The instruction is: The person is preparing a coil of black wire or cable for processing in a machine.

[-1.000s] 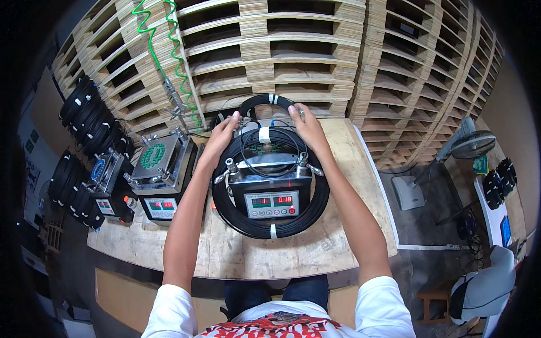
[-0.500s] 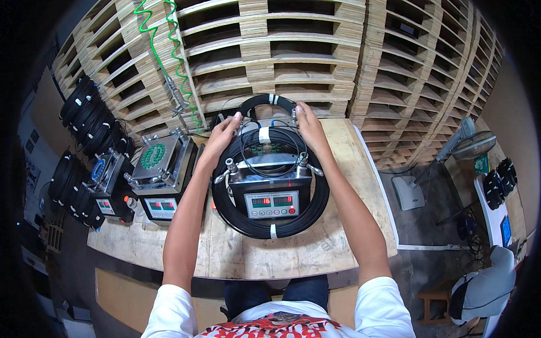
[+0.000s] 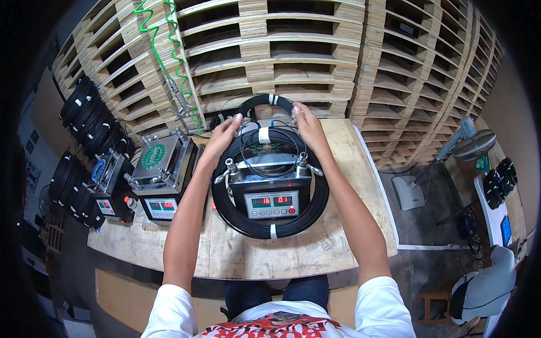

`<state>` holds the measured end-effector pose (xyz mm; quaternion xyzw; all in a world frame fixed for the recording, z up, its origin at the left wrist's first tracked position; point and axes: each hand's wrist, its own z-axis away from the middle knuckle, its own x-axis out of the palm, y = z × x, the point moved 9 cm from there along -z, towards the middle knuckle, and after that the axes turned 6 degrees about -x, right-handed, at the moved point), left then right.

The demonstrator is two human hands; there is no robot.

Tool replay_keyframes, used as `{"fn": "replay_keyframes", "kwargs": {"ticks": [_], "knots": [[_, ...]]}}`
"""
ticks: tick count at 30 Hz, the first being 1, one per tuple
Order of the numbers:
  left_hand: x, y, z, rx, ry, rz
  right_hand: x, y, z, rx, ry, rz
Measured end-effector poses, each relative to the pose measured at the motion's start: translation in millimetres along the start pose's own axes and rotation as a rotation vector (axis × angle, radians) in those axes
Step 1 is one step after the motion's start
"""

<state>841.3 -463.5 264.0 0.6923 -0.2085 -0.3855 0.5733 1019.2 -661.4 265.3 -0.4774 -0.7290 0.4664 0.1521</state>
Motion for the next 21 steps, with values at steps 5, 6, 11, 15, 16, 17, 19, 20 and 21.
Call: {"fn": "replay_keyframes", "kwargs": {"ticks": [5,6,11,15,16,17,19,20,21], "knots": [[0,0,0,0.021,-0.012,0.035,-2,1,2,0.033,0.057,-0.016],[-1,1,0,0.024,-0.009,0.046,-2,4,1,0.056,0.057,0.003],[2,4,1,0.021,-0.009,0.029,-2,17,-4,0.04,0.003,0.084],[-5,1,4,0.0,0.017,0.004,7,9,-3,0.038,-0.055,0.108],[-3,3,4,0.002,0.012,0.006,4,12,-4,0.038,-0.052,0.112],[0,4,4,-0.007,0.01,0.0,3,12,-6,-0.006,-0.063,0.112],[3,5,4,-0.017,0.006,-0.005,1,14,-7,-0.051,-0.074,0.113],[4,6,4,-0.016,0.002,-0.003,1,15,-7,-0.065,-0.081,0.103],[5,6,4,-0.016,-0.003,0.0,0,16,-7,-0.079,-0.087,0.095]]}}
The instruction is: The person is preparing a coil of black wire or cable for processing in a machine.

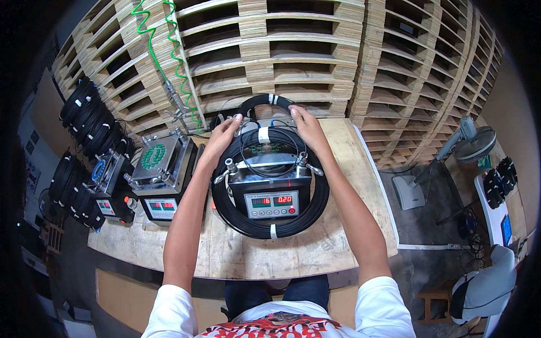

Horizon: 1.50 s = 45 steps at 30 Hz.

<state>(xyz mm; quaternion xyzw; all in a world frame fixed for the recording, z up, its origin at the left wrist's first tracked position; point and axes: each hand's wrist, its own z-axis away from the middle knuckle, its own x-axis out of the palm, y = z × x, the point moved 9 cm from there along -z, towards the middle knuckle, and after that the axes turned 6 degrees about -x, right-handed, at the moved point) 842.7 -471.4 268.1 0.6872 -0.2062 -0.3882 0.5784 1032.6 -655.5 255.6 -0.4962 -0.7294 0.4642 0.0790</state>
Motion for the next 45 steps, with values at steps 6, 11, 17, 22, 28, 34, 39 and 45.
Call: {"fn": "replay_keyframes", "kwargs": {"ticks": [6,11,17,22,28,34,39,45], "knots": [[-3,-5,-7,0.062,-0.008,0.036,2,-4,3,0.086,-0.017,-0.057],[-3,-1,-1,0.066,-0.02,0.019,1,-14,6,0.117,0.039,0.011],[-2,-1,-2,0.03,-0.009,-0.012,-1,-9,3,0.099,0.056,0.063],[-2,-1,-1,0.022,-0.002,-0.021,1,-7,2,0.068,0.039,-0.003],[-5,-9,-9,0.068,-0.014,0.004,0,-11,3,0.055,0.066,-0.014],[-4,-3,-3,0.049,-0.014,0.022,-4,-9,5,0.114,0.103,0.002],[-5,-3,-2,0.041,0.002,0.021,0,-10,2,0.011,0.006,0.084],[-3,-7,-9,0.063,-0.018,0.018,-3,-9,2,-0.014,0.041,0.045]]}}
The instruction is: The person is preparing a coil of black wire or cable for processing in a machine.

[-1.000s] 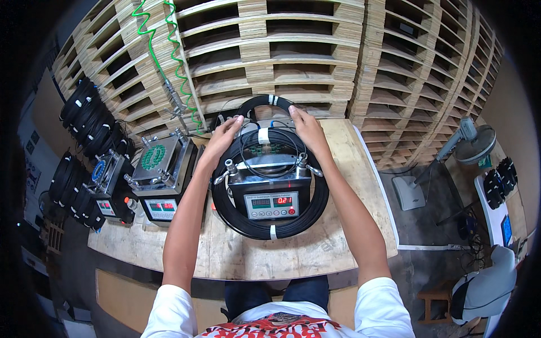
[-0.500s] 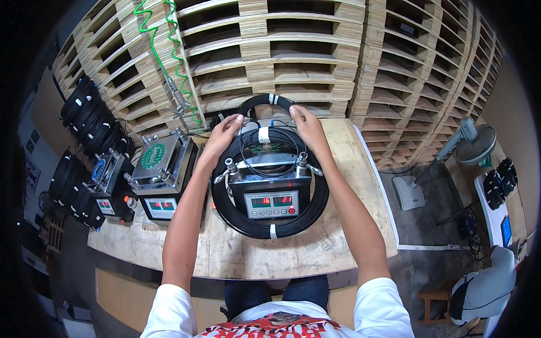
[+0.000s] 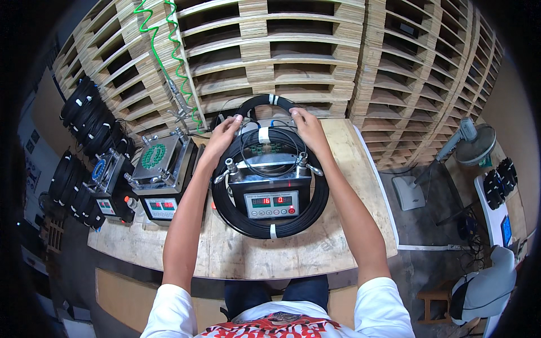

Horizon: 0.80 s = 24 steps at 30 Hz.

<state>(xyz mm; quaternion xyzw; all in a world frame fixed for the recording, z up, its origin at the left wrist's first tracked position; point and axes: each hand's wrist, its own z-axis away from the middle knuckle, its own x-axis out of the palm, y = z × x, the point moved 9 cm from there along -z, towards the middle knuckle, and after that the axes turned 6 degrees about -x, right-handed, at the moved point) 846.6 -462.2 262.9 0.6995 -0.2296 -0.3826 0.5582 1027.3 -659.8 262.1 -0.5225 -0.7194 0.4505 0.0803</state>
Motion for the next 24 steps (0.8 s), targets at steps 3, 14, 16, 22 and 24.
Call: {"fn": "replay_keyframes", "kwargs": {"ticks": [3,14,16,22,24], "knots": [[-6,-6,-4,0.017,0.017,-0.018,5,3,1,0.071,-0.025,-0.026],[-3,-2,3,-0.028,0.019,0.014,-1,1,2,0.111,0.031,0.051],[-2,-2,3,-0.046,0.024,0.008,-2,4,2,0.094,0.021,0.051],[-4,-8,-1,-0.055,0.02,-0.004,3,6,2,0.074,0.029,-0.116],[-5,-9,-3,-0.026,0.014,-0.004,6,8,3,0.114,0.028,-0.16]]}}
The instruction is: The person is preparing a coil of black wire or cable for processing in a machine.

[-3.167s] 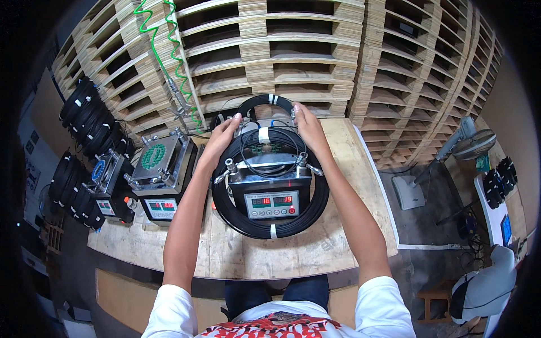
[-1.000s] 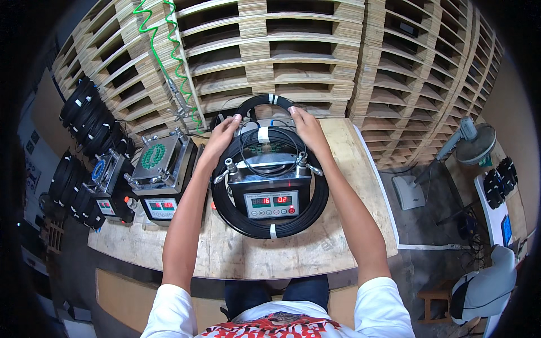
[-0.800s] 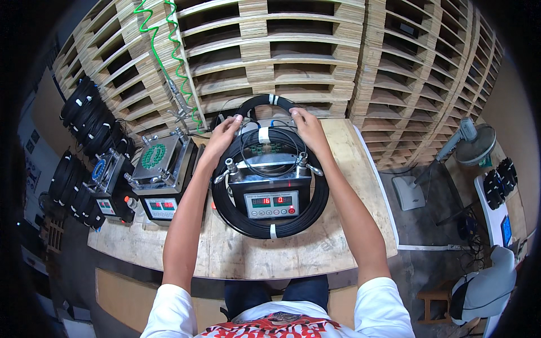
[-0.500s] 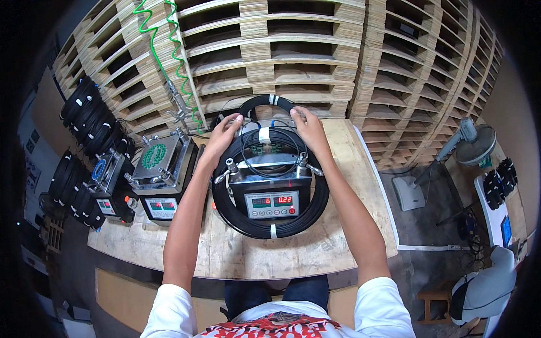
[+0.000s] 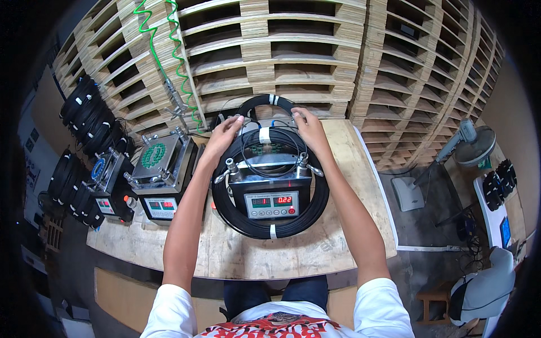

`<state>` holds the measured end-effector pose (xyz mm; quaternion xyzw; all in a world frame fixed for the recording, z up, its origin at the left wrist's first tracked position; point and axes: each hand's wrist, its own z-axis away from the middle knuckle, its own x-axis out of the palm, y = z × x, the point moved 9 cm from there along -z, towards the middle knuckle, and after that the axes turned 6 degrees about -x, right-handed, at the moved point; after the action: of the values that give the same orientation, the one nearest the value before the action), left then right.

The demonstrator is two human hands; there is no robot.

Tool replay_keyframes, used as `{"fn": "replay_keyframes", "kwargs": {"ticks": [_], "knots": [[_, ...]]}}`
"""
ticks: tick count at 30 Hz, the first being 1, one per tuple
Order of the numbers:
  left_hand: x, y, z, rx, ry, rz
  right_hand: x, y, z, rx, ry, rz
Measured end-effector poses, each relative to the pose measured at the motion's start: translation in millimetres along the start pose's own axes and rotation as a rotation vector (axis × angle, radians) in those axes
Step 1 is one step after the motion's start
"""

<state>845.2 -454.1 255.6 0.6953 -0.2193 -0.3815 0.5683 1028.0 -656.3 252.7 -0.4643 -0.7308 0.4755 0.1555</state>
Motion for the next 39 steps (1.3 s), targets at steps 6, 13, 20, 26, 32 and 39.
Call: {"fn": "replay_keyframes", "kwargs": {"ticks": [6,13,20,26,32,39], "knots": [[1,2,3,-0.002,-0.026,0.037,-2,-4,1,-0.007,0.043,0.086],[5,8,6,-0.013,-0.019,0.024,-6,0,-4,-0.065,0.016,0.145],[0,2,3,-0.023,-0.009,0.015,-1,-8,-1,-0.062,0.006,0.111],[5,6,3,-0.007,-0.028,0.025,-6,-5,-1,-0.001,0.016,0.102],[5,4,3,-0.017,-0.04,0.025,-5,-12,2,0.056,-0.022,0.164],[7,0,-1,-0.036,-0.024,0.03,-4,-7,-2,0.006,-0.056,0.115]]}}
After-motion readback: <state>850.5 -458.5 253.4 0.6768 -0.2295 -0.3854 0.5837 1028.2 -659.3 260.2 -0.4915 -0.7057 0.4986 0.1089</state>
